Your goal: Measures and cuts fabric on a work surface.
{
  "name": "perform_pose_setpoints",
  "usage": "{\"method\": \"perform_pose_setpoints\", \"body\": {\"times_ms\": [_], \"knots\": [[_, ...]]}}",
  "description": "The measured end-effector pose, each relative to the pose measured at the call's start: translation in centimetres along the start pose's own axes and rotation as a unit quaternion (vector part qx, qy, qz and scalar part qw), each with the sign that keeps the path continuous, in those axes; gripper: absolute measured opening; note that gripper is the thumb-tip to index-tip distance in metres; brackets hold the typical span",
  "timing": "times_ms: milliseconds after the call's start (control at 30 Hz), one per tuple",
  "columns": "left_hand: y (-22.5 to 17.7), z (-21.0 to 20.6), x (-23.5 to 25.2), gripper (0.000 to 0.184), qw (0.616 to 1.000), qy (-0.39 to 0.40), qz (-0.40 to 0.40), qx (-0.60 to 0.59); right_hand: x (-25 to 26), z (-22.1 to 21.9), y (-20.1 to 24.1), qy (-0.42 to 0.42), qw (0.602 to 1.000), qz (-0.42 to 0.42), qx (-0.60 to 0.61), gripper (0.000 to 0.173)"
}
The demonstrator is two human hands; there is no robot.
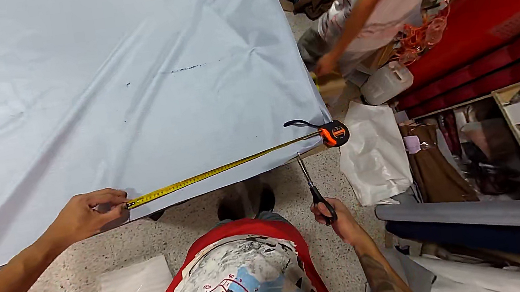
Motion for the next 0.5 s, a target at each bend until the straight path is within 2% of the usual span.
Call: {"method": "perform_pose_setpoints", "body": {"times_ms": [100,233,367,500], "knots": [[0.2,0.0,0.1,0.025,1.0,0.003,0.01,0.011,0.4,-0.3,-0.6,0.029,0.999,0.013,0.036,0.054],[-0.1,0.0,0.2,0.02,0.999,0.025,0.022,0.015,1.0,-1.2,-1.0,0.068,0.996,0.02,0.051,0.05],[-0.5,0.0,0.4,0.019,0.998,0.038,0.028,0.03,2.1,-1.1,-1.1,0.045,0.996,0.05,0.064,0.047],[-1.0,0.1,0.4,0.014,0.998,0.04,0.042,0.038,2.6,0.1,-1.5,0.02,0.998,0.047,0.027,0.034]]}}
Point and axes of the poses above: each hand's wrist, its own x-axis towards the middle knuckle, its own z-axis out of the back of the hand, y = z × x, the point moved 9 cm from there along x, towards the middle knuckle, and after that the axes turned 5 degrees about z, right-handed, at the moved point
